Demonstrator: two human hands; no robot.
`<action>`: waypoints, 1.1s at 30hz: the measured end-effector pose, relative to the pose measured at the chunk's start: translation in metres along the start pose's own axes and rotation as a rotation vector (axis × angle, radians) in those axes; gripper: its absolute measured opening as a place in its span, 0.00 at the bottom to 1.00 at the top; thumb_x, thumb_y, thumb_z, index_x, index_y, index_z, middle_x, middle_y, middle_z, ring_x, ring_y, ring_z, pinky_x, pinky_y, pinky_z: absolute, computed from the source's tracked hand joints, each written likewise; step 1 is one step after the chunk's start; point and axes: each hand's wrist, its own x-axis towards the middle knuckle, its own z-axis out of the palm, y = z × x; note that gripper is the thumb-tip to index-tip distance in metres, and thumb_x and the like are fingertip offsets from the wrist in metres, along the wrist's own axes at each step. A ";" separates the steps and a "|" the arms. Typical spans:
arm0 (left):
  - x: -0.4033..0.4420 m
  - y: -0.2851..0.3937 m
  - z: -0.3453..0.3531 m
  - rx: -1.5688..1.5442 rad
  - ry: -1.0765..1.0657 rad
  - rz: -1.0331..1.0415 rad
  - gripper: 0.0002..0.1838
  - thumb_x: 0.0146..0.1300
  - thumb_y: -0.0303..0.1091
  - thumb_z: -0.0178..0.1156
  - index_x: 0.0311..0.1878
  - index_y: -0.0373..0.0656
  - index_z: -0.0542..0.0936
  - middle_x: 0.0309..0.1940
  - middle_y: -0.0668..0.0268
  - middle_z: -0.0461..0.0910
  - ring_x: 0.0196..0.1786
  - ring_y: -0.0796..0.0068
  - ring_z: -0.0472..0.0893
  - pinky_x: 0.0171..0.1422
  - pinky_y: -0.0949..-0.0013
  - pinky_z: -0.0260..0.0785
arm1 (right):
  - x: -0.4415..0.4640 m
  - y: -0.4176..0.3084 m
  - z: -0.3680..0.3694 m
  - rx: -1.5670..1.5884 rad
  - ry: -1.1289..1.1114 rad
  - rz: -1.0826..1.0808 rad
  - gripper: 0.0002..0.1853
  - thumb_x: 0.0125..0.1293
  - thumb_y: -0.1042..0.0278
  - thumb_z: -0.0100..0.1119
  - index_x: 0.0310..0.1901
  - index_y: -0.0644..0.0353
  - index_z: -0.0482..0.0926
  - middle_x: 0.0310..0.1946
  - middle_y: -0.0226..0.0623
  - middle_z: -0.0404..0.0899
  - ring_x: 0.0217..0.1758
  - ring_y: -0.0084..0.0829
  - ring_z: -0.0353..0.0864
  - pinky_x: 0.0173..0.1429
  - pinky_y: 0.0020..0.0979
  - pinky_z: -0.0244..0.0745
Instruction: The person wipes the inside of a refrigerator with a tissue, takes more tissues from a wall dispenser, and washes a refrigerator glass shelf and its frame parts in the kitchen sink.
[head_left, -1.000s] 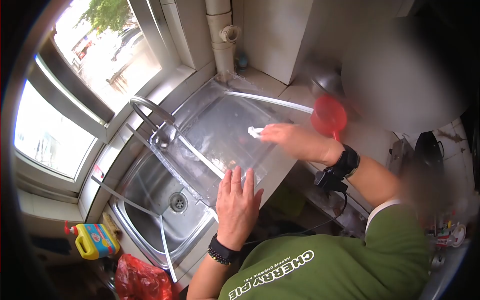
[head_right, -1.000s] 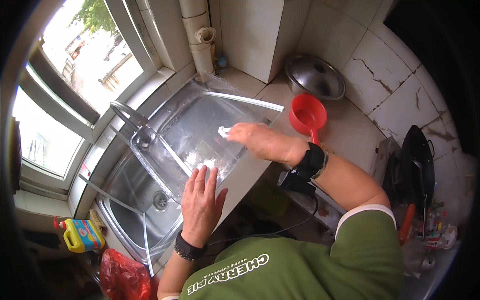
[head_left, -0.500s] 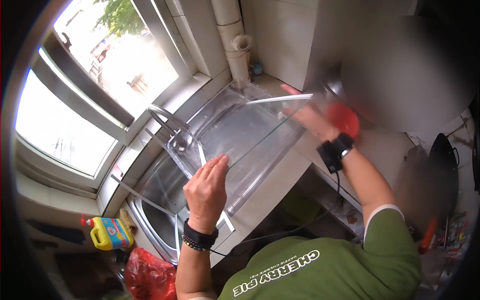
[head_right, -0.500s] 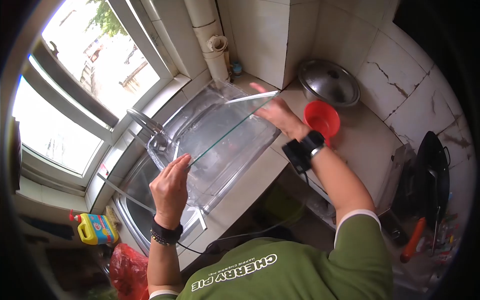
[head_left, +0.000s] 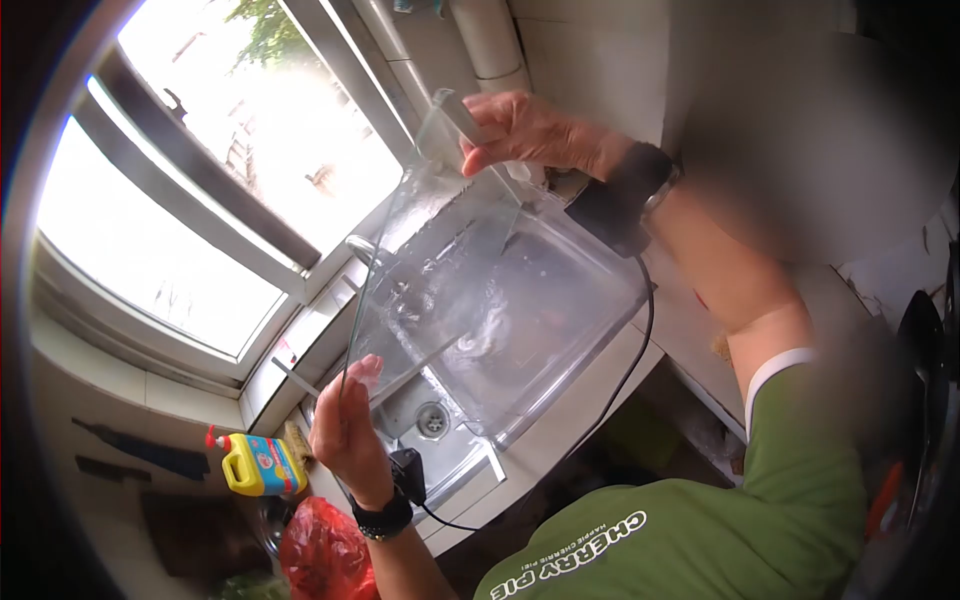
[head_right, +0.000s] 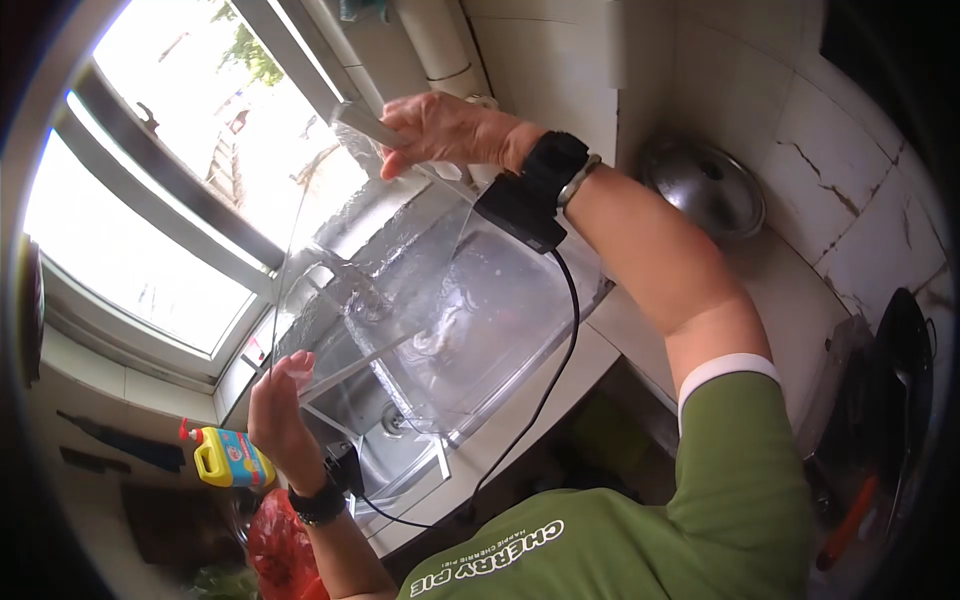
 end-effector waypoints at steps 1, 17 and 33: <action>-0.004 0.001 -0.004 -0.069 0.051 -0.018 0.08 0.64 0.20 0.51 0.44 0.32 0.77 0.39 0.54 0.82 0.42 0.64 0.82 0.51 0.65 0.74 | 0.014 -0.013 0.000 0.011 -0.042 -0.025 0.14 0.54 0.58 0.68 0.27 0.60 0.77 0.29 0.27 0.73 0.33 0.19 0.71 0.41 0.27 0.68; -0.038 -0.053 -0.023 -0.726 0.006 -0.544 0.28 0.66 0.31 0.51 0.68 0.40 0.56 0.60 0.54 0.67 0.62 0.62 0.69 0.66 0.62 0.62 | 0.085 -0.168 -0.027 0.081 0.031 -0.042 0.06 0.61 0.67 0.61 0.30 0.58 0.79 0.25 0.29 0.79 0.28 0.21 0.79 0.37 0.26 0.77; 0.006 -0.093 0.037 -0.948 -0.139 -0.551 0.23 0.68 0.31 0.51 0.63 0.36 0.61 0.48 0.61 0.75 0.53 0.68 0.76 0.61 0.67 0.69 | 0.012 -0.133 -0.047 0.487 0.676 -0.030 0.11 0.59 0.60 0.64 0.34 0.57 0.76 0.26 0.29 0.75 0.32 0.25 0.77 0.43 0.28 0.75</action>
